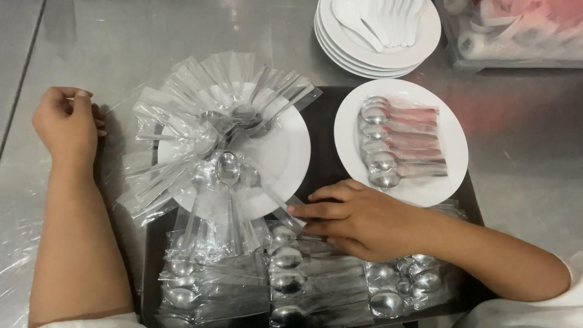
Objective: Arranging individually wrapped plastic spoons onto a white plate on a stainless steel prep table.
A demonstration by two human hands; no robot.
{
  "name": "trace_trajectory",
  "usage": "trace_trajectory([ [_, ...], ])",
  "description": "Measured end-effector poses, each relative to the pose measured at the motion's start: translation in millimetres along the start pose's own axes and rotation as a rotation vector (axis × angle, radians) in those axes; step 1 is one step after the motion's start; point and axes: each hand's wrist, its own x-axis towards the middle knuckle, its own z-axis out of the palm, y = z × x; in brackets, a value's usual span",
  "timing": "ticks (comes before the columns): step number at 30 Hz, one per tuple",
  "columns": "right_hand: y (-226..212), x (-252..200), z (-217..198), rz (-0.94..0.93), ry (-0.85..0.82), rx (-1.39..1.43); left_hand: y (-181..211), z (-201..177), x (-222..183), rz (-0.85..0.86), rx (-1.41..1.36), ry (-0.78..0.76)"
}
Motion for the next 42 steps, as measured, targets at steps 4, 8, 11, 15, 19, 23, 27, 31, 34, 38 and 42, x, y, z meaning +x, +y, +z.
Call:
trace_trajectory([
  [4,-1,-4,-3,-0.001,0.013,-0.019,0,2,1,-0.001,-0.008,-0.001],
  [8,-6,-17,-12,-0.005,0.09,0.024,-7,2,3,0.03,0.005,0.005],
  [11,-11,-37,-27,0.019,0.239,0.144,-7,3,2,0.01,-0.013,0.013],
  [15,-3,-75,-36,0.175,0.508,0.432,-9,4,4,-0.011,-0.015,0.02],
  [19,32,-123,-24,0.457,0.944,0.867,-16,5,5,-0.003,0.008,0.006],
  [23,61,-145,-25,0.809,1.277,1.152,-21,6,7,-0.03,0.009,-0.044],
  [27,69,-152,-19,0.94,1.365,1.202,-10,6,-2,-0.004,0.044,-0.081],
  [31,73,-158,-9,1.003,1.372,1.239,-42,10,13,0.021,0.053,-0.075],
  [34,65,-141,-20,1.064,1.348,1.246,-57,14,19,-0.012,0.021,-0.095],
  [38,58,-135,-18,1.164,1.194,0.959,-55,14,14,-0.028,0.042,-0.107],
  [42,66,-145,-5,1.199,1.155,0.736,-61,16,12,0.006,0.058,-0.076],
])
